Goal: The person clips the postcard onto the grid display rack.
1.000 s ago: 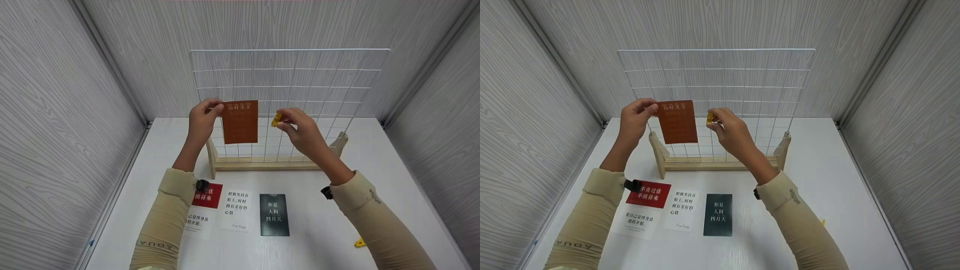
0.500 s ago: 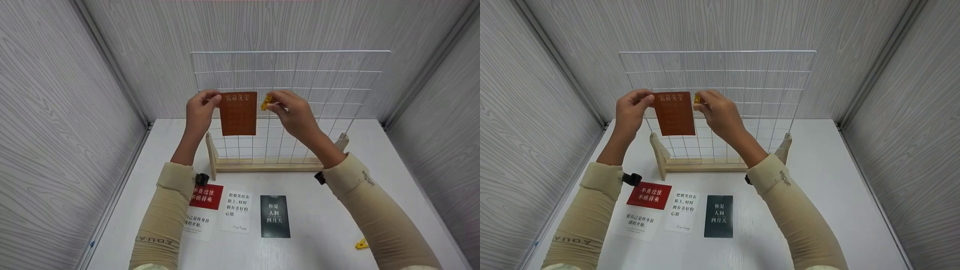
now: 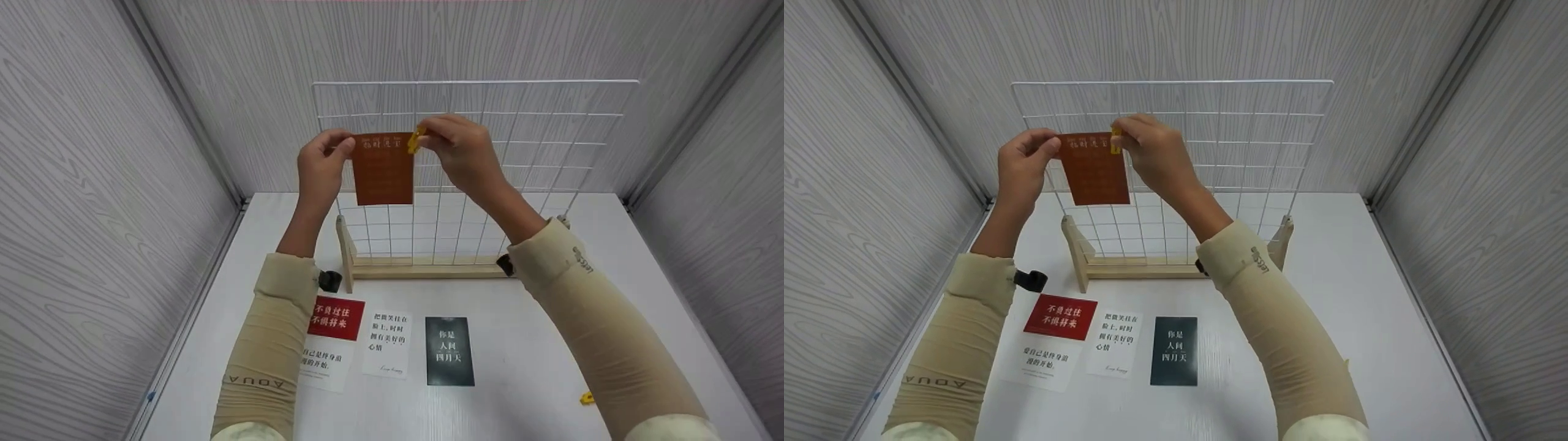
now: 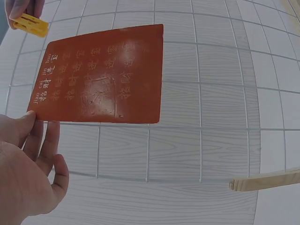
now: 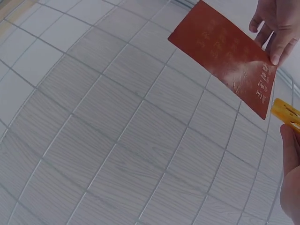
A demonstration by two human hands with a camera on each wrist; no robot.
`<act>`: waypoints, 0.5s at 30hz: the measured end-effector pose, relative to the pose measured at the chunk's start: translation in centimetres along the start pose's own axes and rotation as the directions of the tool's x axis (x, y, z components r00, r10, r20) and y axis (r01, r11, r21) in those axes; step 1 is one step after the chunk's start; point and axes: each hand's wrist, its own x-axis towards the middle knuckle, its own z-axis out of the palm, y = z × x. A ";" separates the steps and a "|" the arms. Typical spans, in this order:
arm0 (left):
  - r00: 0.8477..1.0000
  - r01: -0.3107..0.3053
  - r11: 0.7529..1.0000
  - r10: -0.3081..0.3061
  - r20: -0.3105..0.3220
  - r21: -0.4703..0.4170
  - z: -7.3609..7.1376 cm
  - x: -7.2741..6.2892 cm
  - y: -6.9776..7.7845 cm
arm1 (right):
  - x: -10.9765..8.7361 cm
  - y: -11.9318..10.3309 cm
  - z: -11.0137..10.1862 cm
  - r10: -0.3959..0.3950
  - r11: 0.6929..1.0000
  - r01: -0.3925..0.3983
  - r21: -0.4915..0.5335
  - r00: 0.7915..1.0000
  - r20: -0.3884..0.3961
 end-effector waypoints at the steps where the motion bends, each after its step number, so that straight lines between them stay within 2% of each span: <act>1: 1.000 -0.004 1.000 0.004 -0.006 -0.003 0.0 0.1 0.1 | 0.3 -0.1 0.1 0.000 1.000 0.000 -0.001 1.000 0.003; 11: 0.999 -0.025 0.999 0.024 -0.043 -0.023 0.0 1.0 0.1 | 2.2 -0.4 1.7 -0.031 0.999 0.031 0.011 0.999 -0.042; 15: 0.998 -0.027 0.999 0.024 -0.050 -0.041 0.0 1.2 0.2 | 2.8 -0.5 2.5 -0.012 0.999 0.015 0.031 0.997 -0.079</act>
